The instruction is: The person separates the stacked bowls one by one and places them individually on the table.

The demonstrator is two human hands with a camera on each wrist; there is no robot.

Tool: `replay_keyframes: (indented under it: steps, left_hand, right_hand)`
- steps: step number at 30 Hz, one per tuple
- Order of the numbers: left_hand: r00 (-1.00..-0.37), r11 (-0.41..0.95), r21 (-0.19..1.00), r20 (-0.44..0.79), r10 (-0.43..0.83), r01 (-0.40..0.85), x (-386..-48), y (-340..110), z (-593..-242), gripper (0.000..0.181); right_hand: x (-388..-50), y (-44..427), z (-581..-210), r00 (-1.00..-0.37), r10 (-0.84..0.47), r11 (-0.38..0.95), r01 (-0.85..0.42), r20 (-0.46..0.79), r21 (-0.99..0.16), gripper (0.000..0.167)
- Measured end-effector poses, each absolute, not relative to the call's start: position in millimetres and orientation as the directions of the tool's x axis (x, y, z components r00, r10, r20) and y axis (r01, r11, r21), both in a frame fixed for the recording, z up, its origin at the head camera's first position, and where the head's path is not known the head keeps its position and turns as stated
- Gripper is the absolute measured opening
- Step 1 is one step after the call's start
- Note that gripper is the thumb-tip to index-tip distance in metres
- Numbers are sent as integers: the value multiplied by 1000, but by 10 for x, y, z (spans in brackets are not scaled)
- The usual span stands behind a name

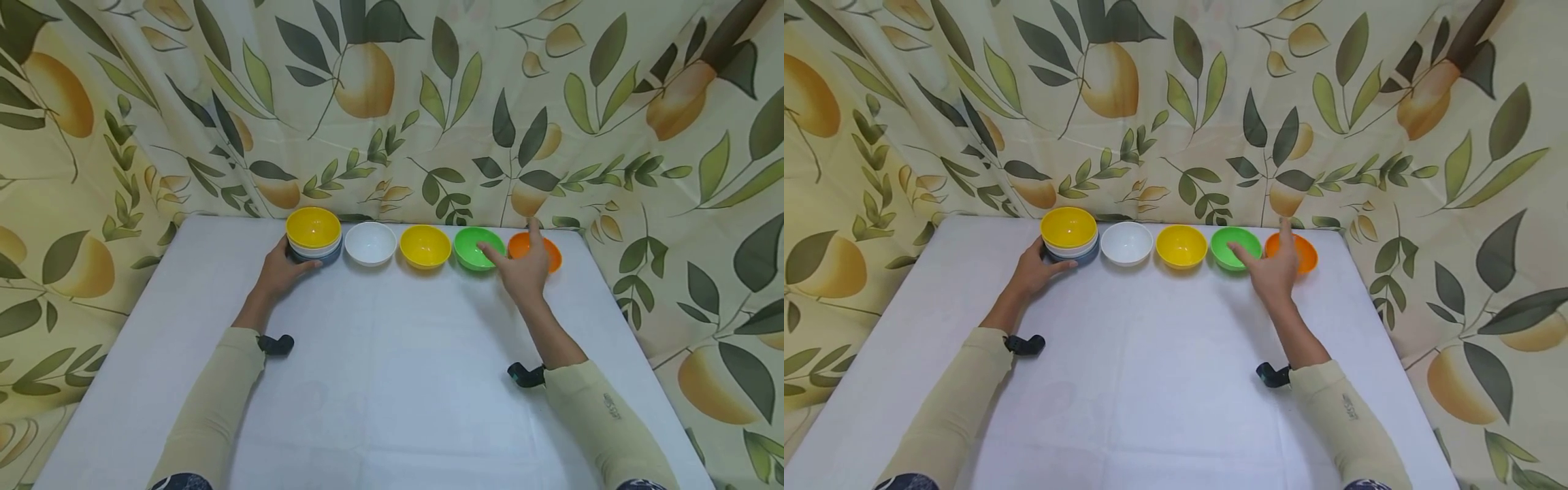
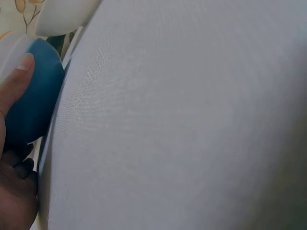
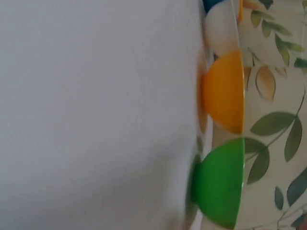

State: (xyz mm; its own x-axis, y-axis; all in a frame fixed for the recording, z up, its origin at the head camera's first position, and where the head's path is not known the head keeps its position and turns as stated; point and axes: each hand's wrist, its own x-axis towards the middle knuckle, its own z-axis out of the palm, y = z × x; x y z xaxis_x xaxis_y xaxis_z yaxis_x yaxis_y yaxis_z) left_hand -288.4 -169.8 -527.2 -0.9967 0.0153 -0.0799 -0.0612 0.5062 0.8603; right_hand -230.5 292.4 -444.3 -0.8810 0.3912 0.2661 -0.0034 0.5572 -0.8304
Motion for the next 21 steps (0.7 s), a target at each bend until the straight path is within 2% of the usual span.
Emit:
replay_keyframes:
  steps: [7,15,21]
  left_hand:
    - [-997,504,862,-74,27,-50,-2879,-1690,-5328,117]
    - [-997,504,862,-74,25,-51,-2895,-1707,-5311,118]
    - [-996,504,861,-83,16,-63,-2907,-1715,-5312,120]
  right_hand:
    - [-2367,2341,-4415,-938,215,592,-96,271,-801,112]
    - [-2457,1678,-4474,-969,2,566,-202,246,-799,114]
    - [-2586,1256,-4546,-979,-78,581,-198,188,-790,115]
